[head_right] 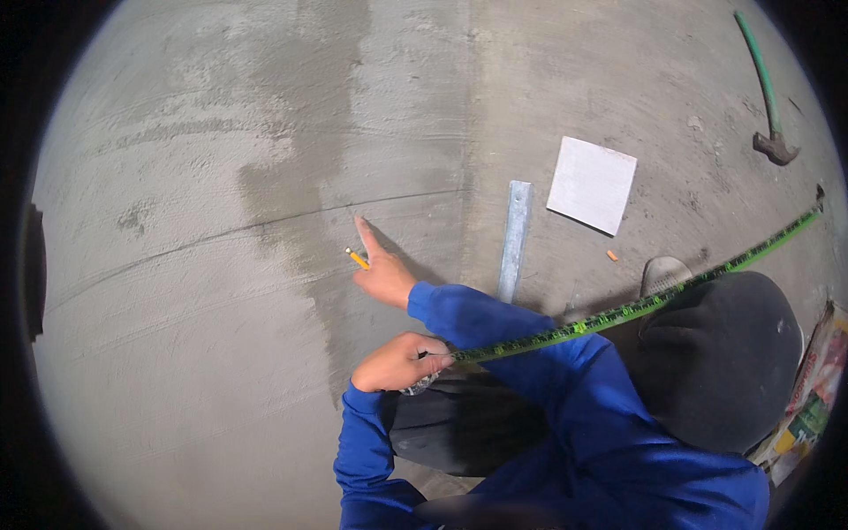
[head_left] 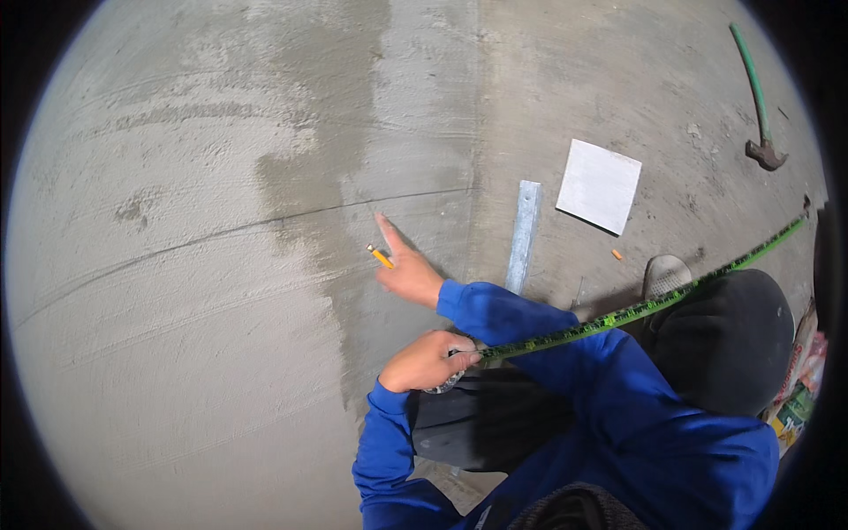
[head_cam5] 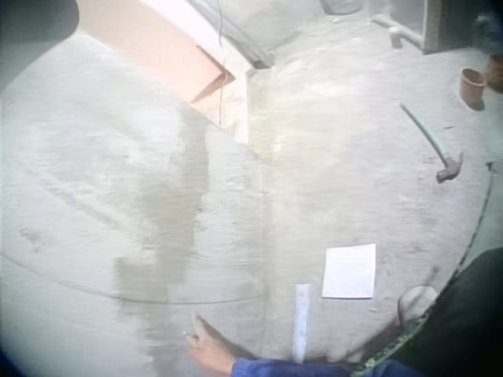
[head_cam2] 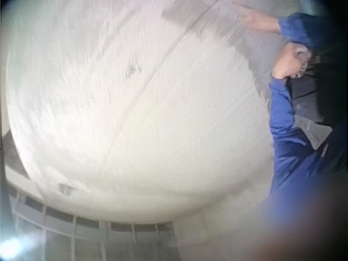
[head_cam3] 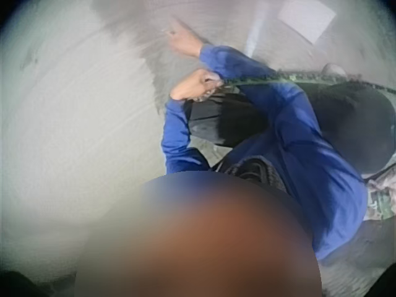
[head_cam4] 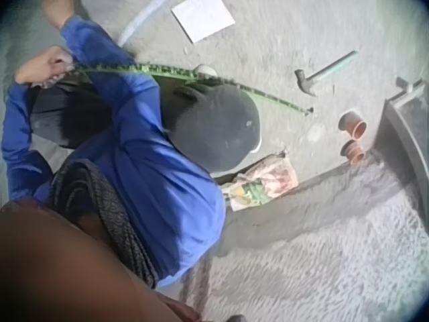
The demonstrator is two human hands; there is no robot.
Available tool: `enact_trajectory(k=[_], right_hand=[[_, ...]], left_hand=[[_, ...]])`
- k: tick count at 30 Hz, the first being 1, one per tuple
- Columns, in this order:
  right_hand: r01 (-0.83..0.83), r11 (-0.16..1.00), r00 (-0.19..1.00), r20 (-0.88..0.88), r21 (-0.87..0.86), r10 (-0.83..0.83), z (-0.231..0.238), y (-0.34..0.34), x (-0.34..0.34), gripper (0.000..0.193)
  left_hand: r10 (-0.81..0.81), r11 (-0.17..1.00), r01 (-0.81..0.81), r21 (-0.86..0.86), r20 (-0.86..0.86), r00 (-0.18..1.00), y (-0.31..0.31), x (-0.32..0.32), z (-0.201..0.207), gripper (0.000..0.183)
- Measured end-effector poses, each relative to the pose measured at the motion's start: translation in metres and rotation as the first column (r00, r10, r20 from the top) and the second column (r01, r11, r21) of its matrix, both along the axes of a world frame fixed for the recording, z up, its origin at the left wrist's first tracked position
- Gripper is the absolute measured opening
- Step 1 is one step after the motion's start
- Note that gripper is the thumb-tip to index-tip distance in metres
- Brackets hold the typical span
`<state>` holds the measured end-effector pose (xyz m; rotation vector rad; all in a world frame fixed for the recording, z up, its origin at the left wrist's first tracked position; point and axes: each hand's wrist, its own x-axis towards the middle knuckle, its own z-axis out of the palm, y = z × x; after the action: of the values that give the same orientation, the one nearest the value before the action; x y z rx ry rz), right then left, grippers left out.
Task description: The person kneels on the floor and uses a tape measure and pencil to mark horizontal lines on a concrete wall. They repeatedly measure and mark multiple points along the wall, then position a metal straight edge against the wall to align with the marks.
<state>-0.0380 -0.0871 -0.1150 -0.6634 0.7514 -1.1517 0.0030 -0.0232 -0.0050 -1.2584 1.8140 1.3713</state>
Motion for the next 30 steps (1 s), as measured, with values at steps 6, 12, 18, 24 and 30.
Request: enact_trajectory(k=[6, 12, 18, 24, 30], right_hand=[[0.011, 1.000, 0.989, 0.146, 0.010, -0.013, 0.006, 0.000, -0.006, 0.094], [0.103, 0.993, 0.992, 0.072, -0.055, -0.099, 0.008, -0.002, -0.011, 0.090], [-0.019, 0.865, 0.992, -0.118, -0.502, -0.047, 0.060, -0.012, -0.031, 0.060], [0.163, 0.912, 0.981, 0.159, -0.376, -0.110, 0.088, -0.008, -0.076, 0.039], [0.252, 0.796, 0.963, 0.059, -0.551, -0.264, 0.151, -0.065, -0.113, 0.048]], left_hand=[[-0.024, 1.000, 0.024, 0.002, 0.033, 0.999, 0.001, 0.000, -0.003, 0.023], [-0.103, 0.995, 0.103, 0.004, 0.103, 0.989, -0.002, -0.010, 0.004, 0.024], [-0.046, 0.986, 0.047, 0.158, -0.008, 0.999, -0.002, -0.007, 0.018, 0.021], [-0.023, 0.945, -0.133, -0.300, -0.465, 0.885, -0.010, 0.012, 0.029, 0.022], [0.139, 0.896, -0.348, -0.278, -0.568, 0.811, -0.009, 0.037, 0.024, 0.032]])
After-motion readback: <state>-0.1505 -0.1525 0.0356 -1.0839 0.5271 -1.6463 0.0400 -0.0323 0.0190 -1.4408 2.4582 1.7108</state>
